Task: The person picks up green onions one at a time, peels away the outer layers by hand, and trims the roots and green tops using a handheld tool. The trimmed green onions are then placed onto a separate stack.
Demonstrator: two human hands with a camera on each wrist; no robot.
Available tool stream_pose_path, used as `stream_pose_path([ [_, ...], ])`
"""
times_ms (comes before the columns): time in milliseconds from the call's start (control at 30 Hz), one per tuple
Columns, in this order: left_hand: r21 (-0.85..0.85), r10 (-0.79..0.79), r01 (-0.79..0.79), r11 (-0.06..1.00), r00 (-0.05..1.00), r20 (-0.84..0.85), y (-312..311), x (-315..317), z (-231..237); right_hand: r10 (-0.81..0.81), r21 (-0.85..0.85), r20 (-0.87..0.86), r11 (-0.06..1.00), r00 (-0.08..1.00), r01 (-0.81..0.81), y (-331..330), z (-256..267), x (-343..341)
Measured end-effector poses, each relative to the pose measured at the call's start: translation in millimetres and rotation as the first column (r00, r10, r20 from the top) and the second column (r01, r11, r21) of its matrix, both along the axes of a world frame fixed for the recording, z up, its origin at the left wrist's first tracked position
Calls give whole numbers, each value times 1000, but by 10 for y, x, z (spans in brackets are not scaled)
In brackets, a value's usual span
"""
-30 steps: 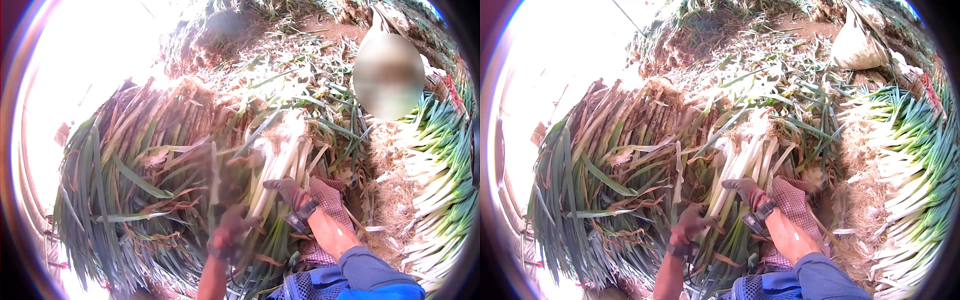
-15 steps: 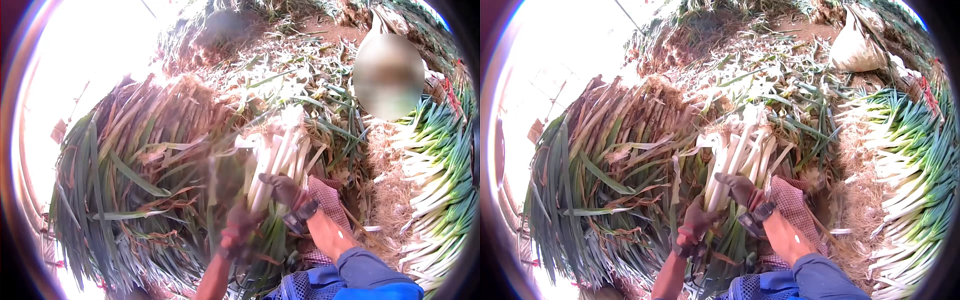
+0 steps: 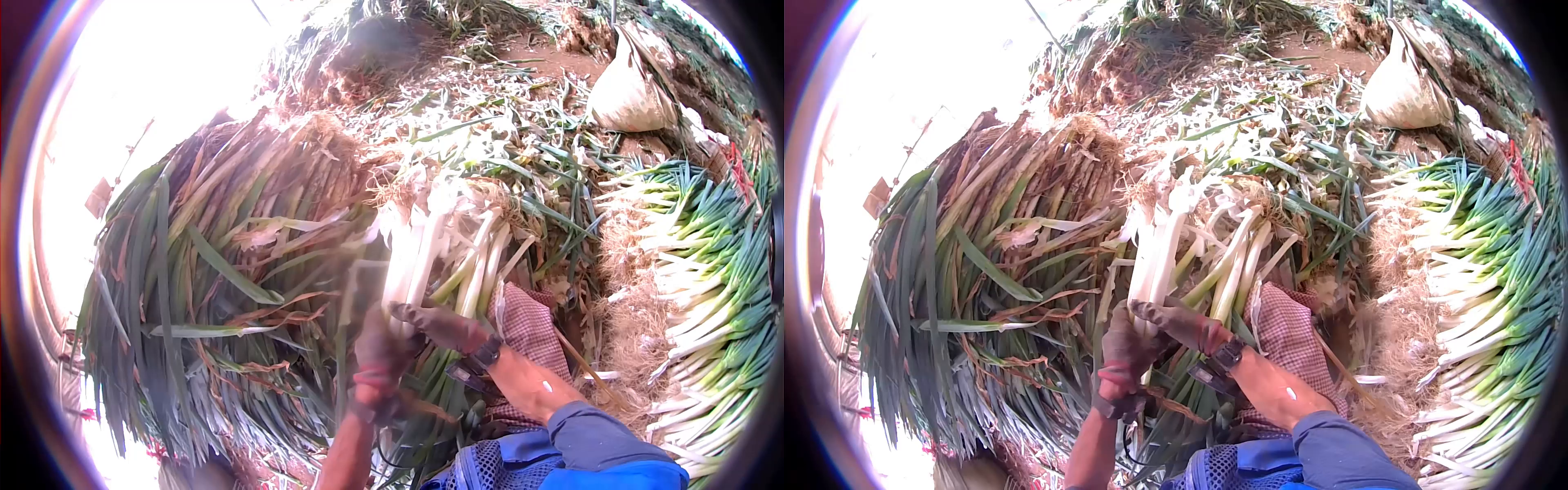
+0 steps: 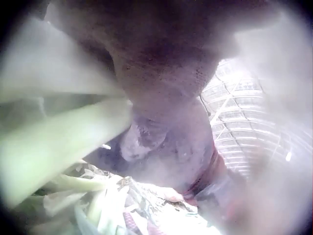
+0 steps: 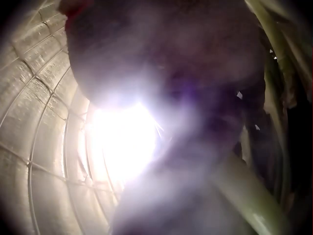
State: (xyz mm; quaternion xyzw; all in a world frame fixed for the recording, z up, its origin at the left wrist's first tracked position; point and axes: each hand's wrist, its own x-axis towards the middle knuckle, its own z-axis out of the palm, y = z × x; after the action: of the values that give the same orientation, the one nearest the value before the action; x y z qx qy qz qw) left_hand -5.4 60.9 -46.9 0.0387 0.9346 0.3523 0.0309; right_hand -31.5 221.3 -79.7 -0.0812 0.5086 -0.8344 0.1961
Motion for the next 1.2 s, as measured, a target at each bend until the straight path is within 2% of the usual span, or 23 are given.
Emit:
stream_pose_path([
  [33,-114,50,-57,992,997,-64,15,17,6,2,7,-53,1000,999,-2,-28,-52,-6],
  [133,-129,59,-61,990,998,-17,48,151,359,113,-31,-49,993,992,-114,79,-16,61],
  [167,-142,65,-66,988,998,-10,75,226,533,115,-30,-47,993,992,-117,104,149,99],
  [233,-34,107,-108,994,993,-42,129,382,829,54,-90,-272,993,961,-82,183,648,207],
  [267,-39,91,-93,995,994,-62,164,470,1061,99,-124,-184,985,978,-123,186,745,191],
  [300,-43,75,-79,996,993,-91,184,492,1185,104,-118,-194,985,975,-129,186,866,153],
  [333,-38,11,-17,999,990,-144,126,531,1072,42,-314,-226,943,973,-114,179,975,127],
  [367,-61,-9,5,998,997,-75,115,546,1060,-25,-502,-234,859,972,-99,173,1025,113],
  [500,-84,2,4,996,998,69,-53,599,739,46,-710,-115,695,992,-114,472,811,-184],
  [567,-75,-26,34,997,994,106,-94,697,680,-138,-675,53,725,989,137,493,641,-426],
  [600,-67,-5,14,998,990,139,-86,740,679,-164,-654,72,737,984,171,508,525,-486],
  [667,-117,59,-26,993,955,291,-117,778,636,-138,-676,77,721,987,153,515,305,-609],
  [767,-223,87,0,975,921,379,-206,895,516,-26,-737,53,673,998,57,542,29,-764],
  [800,-224,83,4,975,923,376,-230,939,515,-225,-358,-127,919,966,167,554,67,-749],
  [833,-200,95,-7,980,895,435,-247,979,527,-310,70,-370,931,876,359,573,108,-747],
  [867,-175,107,-21,984,862,496,-266,1033,522,-351,214,-621,784,701,583,559,36,-751],
  [900,-172,101,-16,985,861,499,-303,1115,487,-352,219,-620,781,701,585,593,-19,-824],
  [967,-220,39,58,974,910,413,-377,1253,432,-187,680,-569,440,801,586,663,-54,-1016],
  [1000,-216,144,-45,975,872,468,-317,1297,443,-139,594,-757,263,639,760,640,-235,-1094],
  [1033,-213,142,-45,976,873,467,-286,1340,481,70,729,-683,2,727,685,685,-332,-1230],
  [1100,-342,194,-14,940,845,498,-252,1399,550,137,790,-494,-340,858,509,813,-528,-1528],
  [1167,-321,199,-30,946,838,509,-323,1526,550,277,559,-396,-684,876,469,1229,-563,-1623],
  [1200,-292,194,-45,955,840,506,-389,1543,538,225,604,-379,-674,898,424,1598,-479,-1689],
])
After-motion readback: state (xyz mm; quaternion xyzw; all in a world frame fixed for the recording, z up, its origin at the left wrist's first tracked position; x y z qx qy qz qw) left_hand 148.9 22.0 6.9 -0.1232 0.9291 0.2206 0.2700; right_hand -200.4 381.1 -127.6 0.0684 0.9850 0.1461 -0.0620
